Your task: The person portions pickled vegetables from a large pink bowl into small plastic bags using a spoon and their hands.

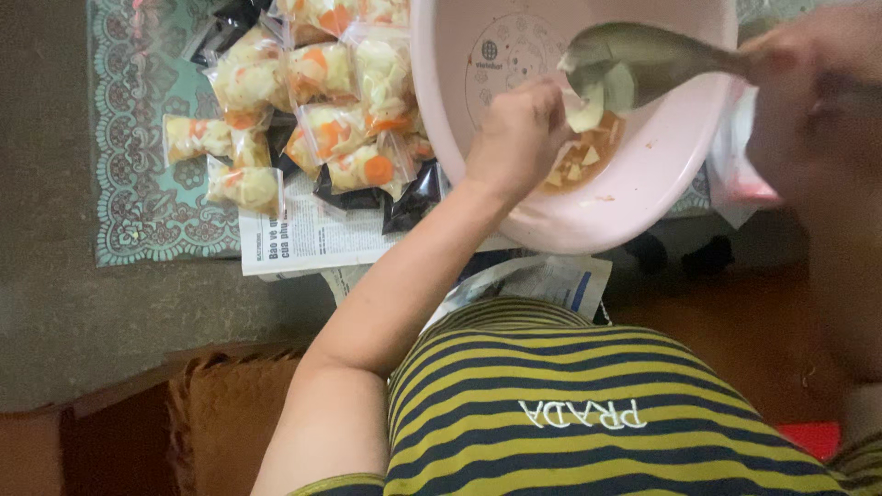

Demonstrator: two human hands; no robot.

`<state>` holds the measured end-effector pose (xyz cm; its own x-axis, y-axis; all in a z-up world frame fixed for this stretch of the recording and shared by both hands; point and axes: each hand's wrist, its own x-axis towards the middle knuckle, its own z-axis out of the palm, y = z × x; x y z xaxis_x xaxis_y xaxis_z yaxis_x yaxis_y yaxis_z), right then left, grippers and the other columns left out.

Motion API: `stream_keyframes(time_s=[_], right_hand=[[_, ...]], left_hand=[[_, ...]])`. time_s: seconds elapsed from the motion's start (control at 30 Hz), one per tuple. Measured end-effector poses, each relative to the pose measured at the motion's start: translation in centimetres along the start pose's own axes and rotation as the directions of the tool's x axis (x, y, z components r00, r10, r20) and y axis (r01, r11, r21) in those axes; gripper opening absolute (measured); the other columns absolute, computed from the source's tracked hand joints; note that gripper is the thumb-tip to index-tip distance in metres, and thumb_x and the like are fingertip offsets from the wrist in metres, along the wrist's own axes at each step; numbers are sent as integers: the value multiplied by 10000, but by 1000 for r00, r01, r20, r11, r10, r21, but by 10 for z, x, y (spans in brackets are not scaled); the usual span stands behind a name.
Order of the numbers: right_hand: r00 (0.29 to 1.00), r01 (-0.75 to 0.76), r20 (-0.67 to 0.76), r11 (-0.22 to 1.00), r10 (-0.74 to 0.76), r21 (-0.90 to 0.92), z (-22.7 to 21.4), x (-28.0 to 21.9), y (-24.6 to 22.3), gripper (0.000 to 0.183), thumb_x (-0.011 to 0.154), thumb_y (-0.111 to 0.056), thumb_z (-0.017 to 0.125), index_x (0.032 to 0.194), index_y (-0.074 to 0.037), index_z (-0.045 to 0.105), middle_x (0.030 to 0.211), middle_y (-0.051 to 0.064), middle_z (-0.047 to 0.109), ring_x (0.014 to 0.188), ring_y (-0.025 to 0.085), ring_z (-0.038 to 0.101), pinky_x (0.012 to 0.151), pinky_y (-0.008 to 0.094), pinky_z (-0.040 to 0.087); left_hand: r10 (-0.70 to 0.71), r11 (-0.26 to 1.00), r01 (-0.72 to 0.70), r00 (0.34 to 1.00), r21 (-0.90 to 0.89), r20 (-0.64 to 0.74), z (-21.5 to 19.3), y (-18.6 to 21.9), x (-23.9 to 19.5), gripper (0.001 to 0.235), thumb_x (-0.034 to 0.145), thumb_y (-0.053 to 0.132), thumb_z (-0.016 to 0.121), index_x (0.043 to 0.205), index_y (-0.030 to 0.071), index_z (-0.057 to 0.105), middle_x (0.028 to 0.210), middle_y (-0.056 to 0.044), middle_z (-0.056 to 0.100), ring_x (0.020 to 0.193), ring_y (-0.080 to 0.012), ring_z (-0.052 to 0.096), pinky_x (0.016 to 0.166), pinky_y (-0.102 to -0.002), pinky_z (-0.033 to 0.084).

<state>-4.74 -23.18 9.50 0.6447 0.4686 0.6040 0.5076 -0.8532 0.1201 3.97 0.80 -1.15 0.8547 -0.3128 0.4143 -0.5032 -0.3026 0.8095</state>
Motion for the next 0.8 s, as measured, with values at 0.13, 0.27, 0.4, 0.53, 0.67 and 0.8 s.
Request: stream_keyframes(time_s=[0.13,0.27,0.4,0.53,0.67,0.8], right_hand=[[990,-136,-11,987,137,86,16,-20,25,190,1149,-166,614,1159,16,670,963,125,710,814,198,703,707,319,577],[938,-342,14,918,346,199,38,-43,59,202,1157,-179,606,1170,14,664,987,123,712,841,196,710,732,318,588],[865,-491,56,820,499,294,62,-69,84,214,1165,-191,598,1182,13,658,1011,122,715,868,195,717,756,318,598],[796,-585,84,724,600,365,79,-84,104,225,1173,-204,590,1193,12,651,1034,120,717,895,193,725,780,318,609],[749,-625,111,642,653,444,94,-93,109,237,1181,-216,582,1205,11,645,1058,118,719,922,191,732,805,317,619],[715,-634,112,573,690,520,100,-97,101,249,1189,-229,574,1217,9,639,1081,117,722,949,189,740,829,317,630]], left_hand=[[-52,999,52,999,-11,11,1,2,1,247,720,147,871,745,10,667,841,-166,708,751,-316,721,713,-408,569],[-144,990,144,988,6,58,-3,4,3,275,746,191,891,756,15,680,789,-166,708,718,-296,730,691,-393,570],[-85,996,85,996,18,28,-5,7,2,277,739,153,888,744,-7,661,818,-169,715,717,-296,716,690,-395,558],[20,1000,-21,999,-14,-34,-9,4,5,249,738,115,878,754,-3,659,857,-176,715,742,-287,726,707,-390,568],[-50,999,49,999,-23,-15,-11,2,5,274,700,130,889,762,-5,659,803,-174,704,707,-288,718,670,-390,566],[-56,998,56,998,23,4,-12,4,7,244,702,115,881,753,4,670,817,-169,709,735,-294,716,690,-392,566]])
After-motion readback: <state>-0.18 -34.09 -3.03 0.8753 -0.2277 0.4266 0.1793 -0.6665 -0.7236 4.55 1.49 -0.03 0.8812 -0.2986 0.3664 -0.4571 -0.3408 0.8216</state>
